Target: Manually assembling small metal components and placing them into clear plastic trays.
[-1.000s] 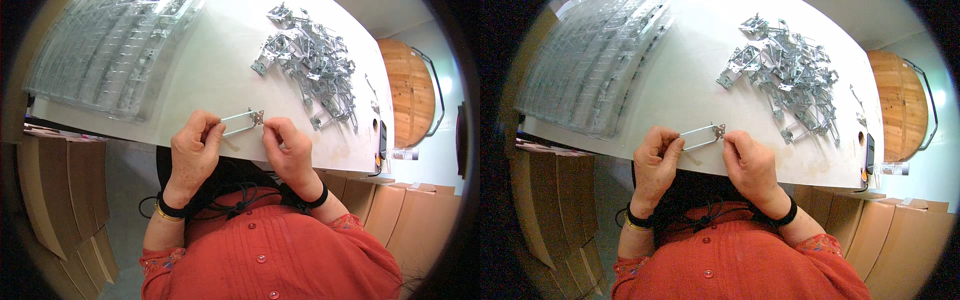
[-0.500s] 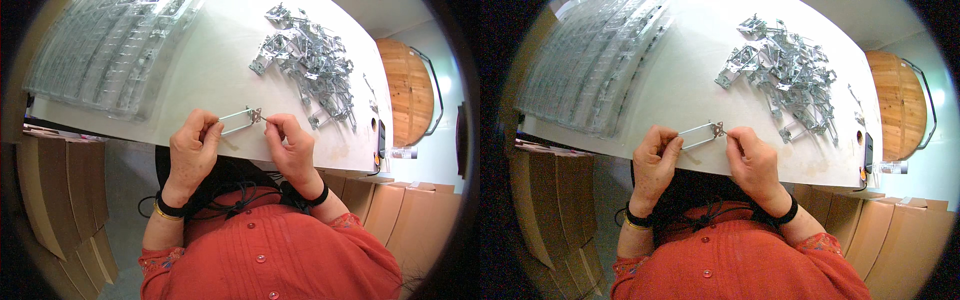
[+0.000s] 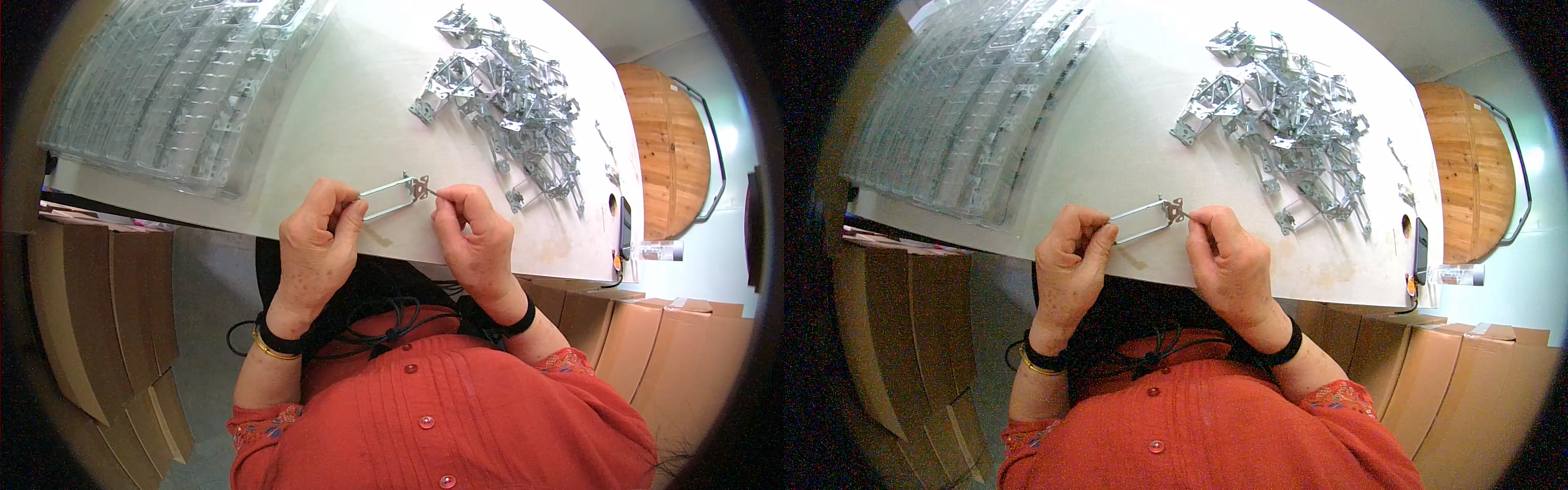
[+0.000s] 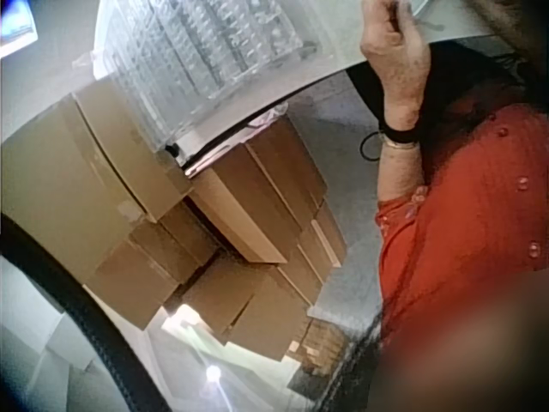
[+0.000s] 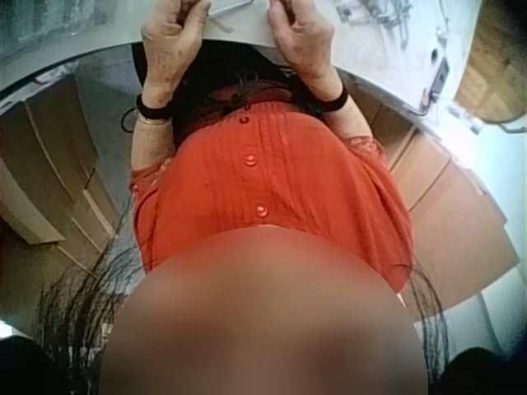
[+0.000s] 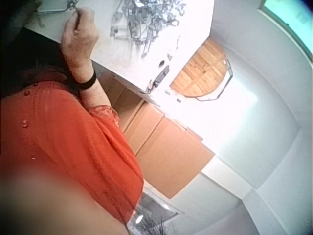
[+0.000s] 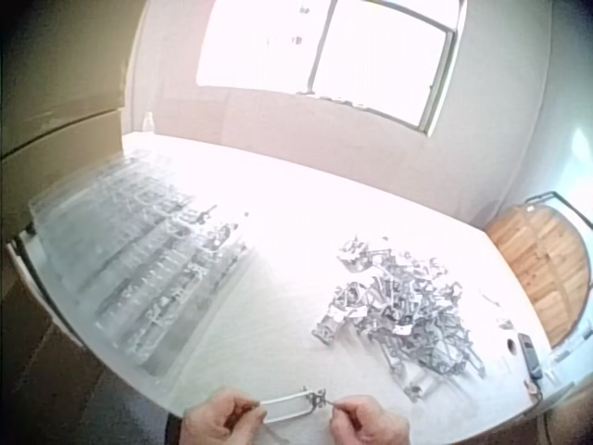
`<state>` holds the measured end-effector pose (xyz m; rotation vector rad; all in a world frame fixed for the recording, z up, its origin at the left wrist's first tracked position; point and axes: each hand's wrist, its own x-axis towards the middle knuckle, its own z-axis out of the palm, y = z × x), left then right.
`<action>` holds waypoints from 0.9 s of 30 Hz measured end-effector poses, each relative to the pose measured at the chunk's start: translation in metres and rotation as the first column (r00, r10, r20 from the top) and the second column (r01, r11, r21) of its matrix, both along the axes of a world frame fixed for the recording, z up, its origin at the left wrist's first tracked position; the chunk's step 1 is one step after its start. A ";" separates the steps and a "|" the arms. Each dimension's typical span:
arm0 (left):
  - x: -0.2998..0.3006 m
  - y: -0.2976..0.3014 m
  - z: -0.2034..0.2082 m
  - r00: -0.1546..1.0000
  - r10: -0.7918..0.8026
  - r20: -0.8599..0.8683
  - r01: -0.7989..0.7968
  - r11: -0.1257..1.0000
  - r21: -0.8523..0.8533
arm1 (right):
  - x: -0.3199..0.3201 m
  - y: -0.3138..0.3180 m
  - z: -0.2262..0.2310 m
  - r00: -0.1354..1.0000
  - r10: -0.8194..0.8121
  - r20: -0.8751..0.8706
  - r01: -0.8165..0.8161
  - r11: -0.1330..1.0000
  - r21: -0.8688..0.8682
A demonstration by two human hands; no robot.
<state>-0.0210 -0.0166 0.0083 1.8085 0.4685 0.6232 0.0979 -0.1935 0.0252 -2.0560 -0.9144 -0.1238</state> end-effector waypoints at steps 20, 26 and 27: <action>0.001 -0.002 0.001 0.999 0.022 0.029 -0.022 1.000 -0.001 | -0.002 -0.003 -0.001 0.968 -0.010 -0.252 0.020 0.999 0.037; 0.000 -0.002 0.002 1.000 0.017 0.016 -0.017 1.000 -0.005 | -0.004 -0.002 -0.002 0.969 -0.024 -0.244 0.027 1.000 0.011; 0.000 -0.002 0.002 1.000 0.018 0.016 -0.018 1.000 -0.004 | -0.004 -0.001 -0.001 0.969 -0.022 -0.244 0.026 1.000 0.012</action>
